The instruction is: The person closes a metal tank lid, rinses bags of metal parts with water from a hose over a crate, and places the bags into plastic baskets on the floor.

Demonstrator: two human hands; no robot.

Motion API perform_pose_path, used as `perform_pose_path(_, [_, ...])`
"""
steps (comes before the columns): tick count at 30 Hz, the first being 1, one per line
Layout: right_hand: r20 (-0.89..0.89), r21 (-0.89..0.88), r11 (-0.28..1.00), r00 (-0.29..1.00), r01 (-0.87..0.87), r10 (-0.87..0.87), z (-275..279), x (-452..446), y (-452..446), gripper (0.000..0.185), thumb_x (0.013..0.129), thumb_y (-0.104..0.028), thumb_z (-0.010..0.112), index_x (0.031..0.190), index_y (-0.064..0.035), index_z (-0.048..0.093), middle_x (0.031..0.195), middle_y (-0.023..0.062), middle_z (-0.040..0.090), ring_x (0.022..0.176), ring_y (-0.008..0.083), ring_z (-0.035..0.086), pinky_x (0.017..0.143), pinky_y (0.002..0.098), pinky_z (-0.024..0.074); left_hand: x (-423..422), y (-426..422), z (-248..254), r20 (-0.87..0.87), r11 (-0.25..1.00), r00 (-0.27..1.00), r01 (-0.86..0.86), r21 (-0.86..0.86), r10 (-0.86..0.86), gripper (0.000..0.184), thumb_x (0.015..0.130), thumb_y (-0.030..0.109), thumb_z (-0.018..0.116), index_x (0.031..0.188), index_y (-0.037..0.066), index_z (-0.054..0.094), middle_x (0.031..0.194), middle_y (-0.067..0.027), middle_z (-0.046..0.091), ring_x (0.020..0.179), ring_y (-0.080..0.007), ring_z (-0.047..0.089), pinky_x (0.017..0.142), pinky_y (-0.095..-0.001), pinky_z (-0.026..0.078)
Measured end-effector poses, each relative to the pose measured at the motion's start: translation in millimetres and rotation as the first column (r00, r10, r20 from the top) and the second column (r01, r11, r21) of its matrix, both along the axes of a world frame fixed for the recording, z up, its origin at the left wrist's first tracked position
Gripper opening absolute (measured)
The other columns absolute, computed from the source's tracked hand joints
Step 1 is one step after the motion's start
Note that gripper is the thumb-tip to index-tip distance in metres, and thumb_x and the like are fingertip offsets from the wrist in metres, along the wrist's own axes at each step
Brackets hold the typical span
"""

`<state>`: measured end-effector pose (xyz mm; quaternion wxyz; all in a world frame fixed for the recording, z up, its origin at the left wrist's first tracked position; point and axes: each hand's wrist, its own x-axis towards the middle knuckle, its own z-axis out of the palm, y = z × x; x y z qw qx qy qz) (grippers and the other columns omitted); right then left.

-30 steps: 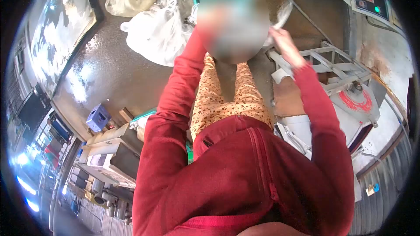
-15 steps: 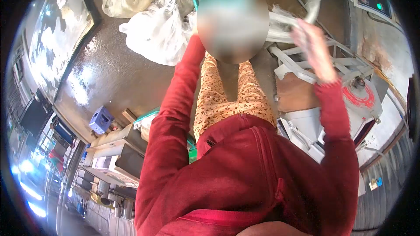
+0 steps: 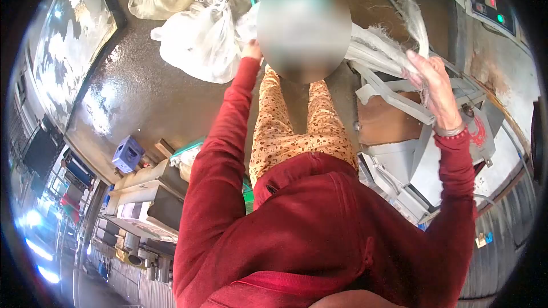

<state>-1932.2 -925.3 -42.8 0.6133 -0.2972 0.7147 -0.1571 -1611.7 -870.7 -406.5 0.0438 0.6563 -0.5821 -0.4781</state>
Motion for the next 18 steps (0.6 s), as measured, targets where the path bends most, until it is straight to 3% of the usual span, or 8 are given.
perform_pose_path(1, [0.091,-0.004,0.956,0.952,0.292,-0.291,5,21,0,0.028,0.078,-0.031,0.051,0.070,-0.0034,0.051,0.069,0.0012,0.047,0.070,0.0079,0.044,0.060,0.0205,0.0362,-23,-26,42,0.001,0.997,1.000,0.023,-0.067,-0.023,0.026,0.073,0.022,0.039,0.090,0.008,0.053,0.086,-0.0144,0.054,0.077,-0.0269,0.054,0.067,-0.0376,0.043])
perform_pose_path(3, [0.408,-0.073,0.971,0.895,0.229,-0.180,-86,6,13,0.026,0.080,-0.029,0.047,0.075,-0.0045,0.053,0.073,0.0021,0.051,0.070,0.0080,0.047,0.064,0.0204,0.0377,-71,-85,133,0.007,0.978,1.000,0.016,-0.206,-0.015,0.025,0.069,0.022,0.044,0.087,0.009,0.055,0.088,-0.0156,0.055,0.079,-0.0313,0.053,0.069,-0.0389,0.043])
perform_pose_path(5, [0.276,-0.292,0.949,0.960,0.121,-0.037,-185,25,37,0.027,0.081,-0.029,0.045,0.082,-0.0035,0.054,0.080,0.0042,0.055,0.075,0.0102,0.051,0.068,0.0224,0.0396,-106,-101,212,-0.136,0.948,0.976,-0.198,-0.248,0.168,0.031,0.076,0.032,0.040,0.069,0.006,0.057,0.066,-0.0173,0.055,0.064,-0.0329,0.054,0.062,-0.0405,0.043])
perform_pose_path(9, [0.486,0.151,0.946,0.812,0.285,-0.322,-205,58,26,0.032,0.082,-0.032,0.044,0.089,-0.0014,0.053,0.081,0.0042,0.054,0.075,0.0109,0.050,0.065,0.0241,0.0400,-98,-79,323,-0.280,0.951,0.936,0.130,-0.281,-0.211,0.032,0.079,0.032,0.044,0.075,0.004,0.059,0.065,-0.0180,0.056,0.059,-0.0264,0.056,0.055,-0.0332,0.043])
perform_pose_path(12, [0.254,-0.049,0.999,0.967,0.019,-0.006,-125,44,3,0.032,0.080,-0.033,0.046,0.081,-0.0019,0.054,0.069,-0.0015,0.049,0.060,0.0077,0.044,0.052,0.0221,0.0358,-68,-51,220,-0.334,0.984,0.927,-0.176,0.019,0.172,0.032,0.079,0.029,0.046,0.096,0.004,0.055,0.063,-0.0056,0.055,0.053,-0.0119,0.047,0.052,-0.0272,0.040])
perform_pose_path(13, [0.105,-0.102,0.987,0.985,-0.126,0.137,-74,37,5,0.030,0.079,-0.031,0.047,0.078,-0.0025,0.055,0.066,-0.0034,0.046,0.056,0.0069,0.041,0.048,0.0224,0.0327,-52,-32,158,-0.229,0.956,0.929,-0.291,0.040,0.292,0.037,0.075,0.038,0.046,0.087,0.004,0.055,0.080,-0.0181,0.056,0.074,-0.0313,0.055,0.066,-0.0365,0.042])
perform_pose_path(15, [-0.229,0.031,0.867,0.841,-0.497,0.490,-32,-1,4,0.025,0.077,-0.029,0.051,0.072,-0.0048,0.055,0.063,-0.0049,0.041,0.052,0.0051,0.035,0.046,0.0216,0.0277,2,27,-11,0.181,0.997,0.983,-0.052,0.049,0.042,0.028,0.072,0.026,0.052,0.091,0.005,0.051,0.086,-0.0166,0.056,0.081,-0.0317,0.053,0.071,-0.0383,0.042])
perform_pose_path(18, [0.170,0.012,0.966,0.952,-0.260,0.254,-16,-4,2,0.022,0.076,-0.027,0.052,0.069,-0.0068,0.053,0.062,-0.0048,0.042,0.051,0.0039,0.035,0.046,0.0213,0.0297,23,6,5,0.027,0.992,0.992,0.123,0.029,-0.124,0.029,0.069,0.024,0.051,0.090,0.005,0.051,0.092,-0.0162,0.052,0.080,-0.0322,0.052,0.071,-0.0391,0.042])
